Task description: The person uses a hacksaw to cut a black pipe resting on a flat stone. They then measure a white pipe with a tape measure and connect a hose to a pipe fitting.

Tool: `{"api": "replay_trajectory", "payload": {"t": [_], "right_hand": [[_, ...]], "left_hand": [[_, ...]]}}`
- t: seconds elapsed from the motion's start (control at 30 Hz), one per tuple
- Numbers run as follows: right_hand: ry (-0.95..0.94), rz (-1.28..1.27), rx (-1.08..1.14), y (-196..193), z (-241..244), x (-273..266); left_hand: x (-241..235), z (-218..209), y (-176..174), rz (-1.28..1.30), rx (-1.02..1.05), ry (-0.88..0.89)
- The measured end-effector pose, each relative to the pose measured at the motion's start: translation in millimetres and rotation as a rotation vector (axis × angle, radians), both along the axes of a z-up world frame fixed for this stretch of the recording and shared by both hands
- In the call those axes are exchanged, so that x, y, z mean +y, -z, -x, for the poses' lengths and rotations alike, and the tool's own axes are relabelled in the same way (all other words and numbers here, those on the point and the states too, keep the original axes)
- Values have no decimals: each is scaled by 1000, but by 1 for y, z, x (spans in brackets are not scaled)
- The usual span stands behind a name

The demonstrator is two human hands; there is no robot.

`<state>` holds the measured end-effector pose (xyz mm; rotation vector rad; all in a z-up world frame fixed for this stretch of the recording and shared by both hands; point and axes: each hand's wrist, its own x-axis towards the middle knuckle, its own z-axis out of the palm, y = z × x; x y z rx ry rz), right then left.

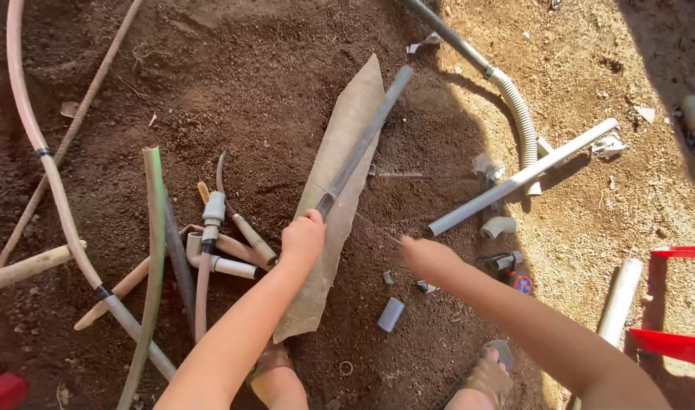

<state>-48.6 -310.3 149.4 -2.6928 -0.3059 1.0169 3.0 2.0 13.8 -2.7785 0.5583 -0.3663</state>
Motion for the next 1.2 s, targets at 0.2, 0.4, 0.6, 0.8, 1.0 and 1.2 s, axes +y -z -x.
{"api": "replay_trajectory", "payload": {"t": [0.2,0.4,0.6,0.8,1.0,1.2], "right_hand": [[-745,321,-431,29,-57,61],[146,-158,-26,-5,-22,38],[770,-642,-51,4,56,-11],[965,-693,-160,29,108,-66],[1049,-674,-258,41,123,-92],[927,-640,-318,43,128,-88]], "left_hand": [[3,4,-2,-19,28,10],[8,7,15,66,-57,-29],[11,13,-59,209,309,-172],[34,39,-92,471,601,-370],[42,60,-102,785,601,-539],[40,66,-113,797,697,-520]]}}
